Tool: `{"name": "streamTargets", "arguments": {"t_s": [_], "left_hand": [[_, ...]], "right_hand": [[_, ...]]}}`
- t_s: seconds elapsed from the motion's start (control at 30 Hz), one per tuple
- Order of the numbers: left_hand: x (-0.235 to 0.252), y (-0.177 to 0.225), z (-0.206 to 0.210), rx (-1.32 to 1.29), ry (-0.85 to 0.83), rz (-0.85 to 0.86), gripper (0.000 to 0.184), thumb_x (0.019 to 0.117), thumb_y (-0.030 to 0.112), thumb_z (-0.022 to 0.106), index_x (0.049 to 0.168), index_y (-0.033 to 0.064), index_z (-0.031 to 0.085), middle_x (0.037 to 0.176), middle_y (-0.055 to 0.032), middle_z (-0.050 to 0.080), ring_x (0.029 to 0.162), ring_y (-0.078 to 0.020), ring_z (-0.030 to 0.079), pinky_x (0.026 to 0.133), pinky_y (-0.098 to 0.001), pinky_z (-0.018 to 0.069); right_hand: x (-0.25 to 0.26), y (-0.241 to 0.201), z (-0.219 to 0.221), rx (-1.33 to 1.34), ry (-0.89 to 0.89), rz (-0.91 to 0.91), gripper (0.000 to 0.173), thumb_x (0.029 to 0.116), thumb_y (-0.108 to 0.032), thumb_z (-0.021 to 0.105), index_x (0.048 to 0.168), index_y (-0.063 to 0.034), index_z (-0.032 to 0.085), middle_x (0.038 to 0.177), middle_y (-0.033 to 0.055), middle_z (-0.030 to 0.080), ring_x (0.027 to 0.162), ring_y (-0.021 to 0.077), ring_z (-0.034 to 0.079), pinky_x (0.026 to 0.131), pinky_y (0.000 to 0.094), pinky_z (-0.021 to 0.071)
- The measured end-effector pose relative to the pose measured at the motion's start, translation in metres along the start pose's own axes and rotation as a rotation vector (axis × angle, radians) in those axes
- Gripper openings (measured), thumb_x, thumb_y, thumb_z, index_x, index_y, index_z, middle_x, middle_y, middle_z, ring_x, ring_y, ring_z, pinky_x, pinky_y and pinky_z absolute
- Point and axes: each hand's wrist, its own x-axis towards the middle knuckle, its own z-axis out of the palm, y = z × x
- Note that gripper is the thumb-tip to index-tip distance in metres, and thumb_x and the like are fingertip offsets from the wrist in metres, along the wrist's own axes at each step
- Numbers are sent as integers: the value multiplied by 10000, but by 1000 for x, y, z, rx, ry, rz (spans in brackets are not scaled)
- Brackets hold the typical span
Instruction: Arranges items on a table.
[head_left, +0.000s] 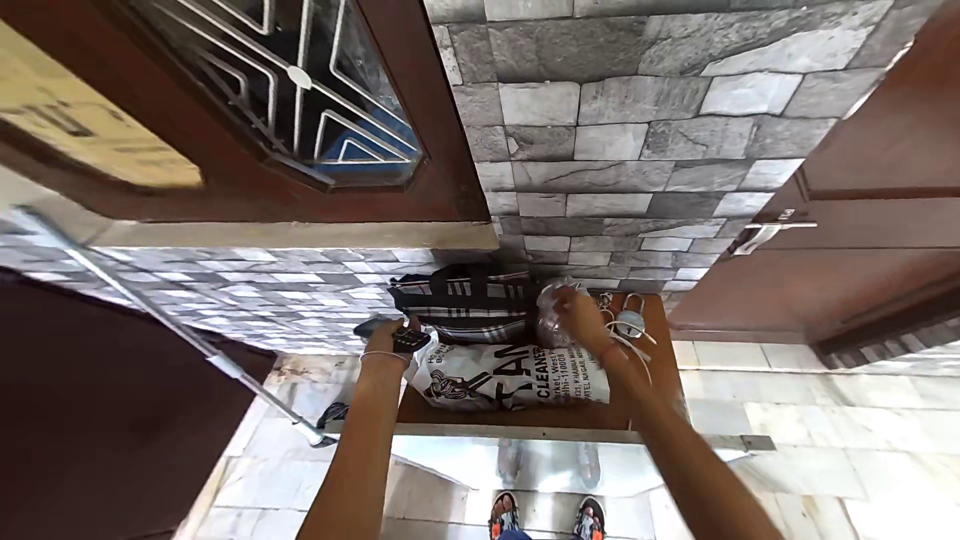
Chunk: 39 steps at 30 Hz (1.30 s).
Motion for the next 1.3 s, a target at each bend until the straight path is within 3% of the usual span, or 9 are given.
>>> {"name": "streamTargets", "arguments": {"t_s": [0.07,0.17,0.37,0.5,0.63,0.8,1.03,1.2,1.3], "left_hand": [[-15,3,-6,-1,-32,-8,236,1082,136,423,1296,41,453,993,-78,549,782,-110,593,692,-240,529],[-28,5,-15,15,-73,12,191,1078,103,411,1262,57,433,927,-61,542,719,-88,596,645,-211,537],[-55,-5,-21,6,-46,33,225,1071,110,432,1289,56,432,973,-78,526,758,-118,585,666,-252,535],[-95,-18,-31,-25,-74,13,161,1088,176,445,1180,53,493,864,-55,605,665,-103,630,584,-239,556],[-137,-42,-53,-60,-151,-31,145,1104,114,383,1172,55,496,812,-37,639,631,-97,658,570,-229,575],[-164,-63,-78,-58,-317,-95,237,1114,136,290,1183,107,514,863,-5,680,687,-93,695,595,-235,595],[-182,-49,-73,3,-683,-137,419,1064,210,192,1254,137,559,974,1,753,772,-111,739,660,-260,624],[-176,-42,-49,-97,-996,-192,329,1020,288,456,1230,141,662,1013,-45,767,784,-148,750,684,-281,632],[-177,-36,-31,-94,-1106,-258,373,1036,319,412,1231,117,658,1050,-73,758,786,-162,749,665,-291,635]], "right_hand": [[-6,35,-44,24,68,-18,304,1034,-48,550,1316,53,600,1199,290,662,1078,443,651,920,598,506],[-6,110,-95,-55,139,139,272,1011,-40,588,1254,77,626,1204,297,659,1097,454,646,950,612,490],[-3,192,-51,-197,-412,213,402,981,-128,662,1323,72,597,1253,292,635,1146,408,621,1022,539,459],[12,176,-20,-317,-472,151,661,948,-304,723,1468,22,482,1403,306,555,1320,463,524,1117,629,370],[11,146,-10,-511,-512,194,757,932,-250,715,1549,3,356,1476,306,484,1349,474,497,1085,645,393],[0,120,-27,-457,-443,203,714,947,-227,688,1543,9,373,1492,320,461,1364,482,477,1098,639,374],[-37,72,-133,-324,-108,145,646,929,-248,745,1461,17,490,1276,318,618,1177,478,600,1018,641,434],[-98,11,-220,-309,170,85,556,931,-210,752,1417,-44,539,1122,297,650,973,478,626,827,669,467],[-138,-28,-257,-221,297,68,510,972,-157,684,1438,-59,500,1074,245,661,835,358,648,724,555,534]]}}
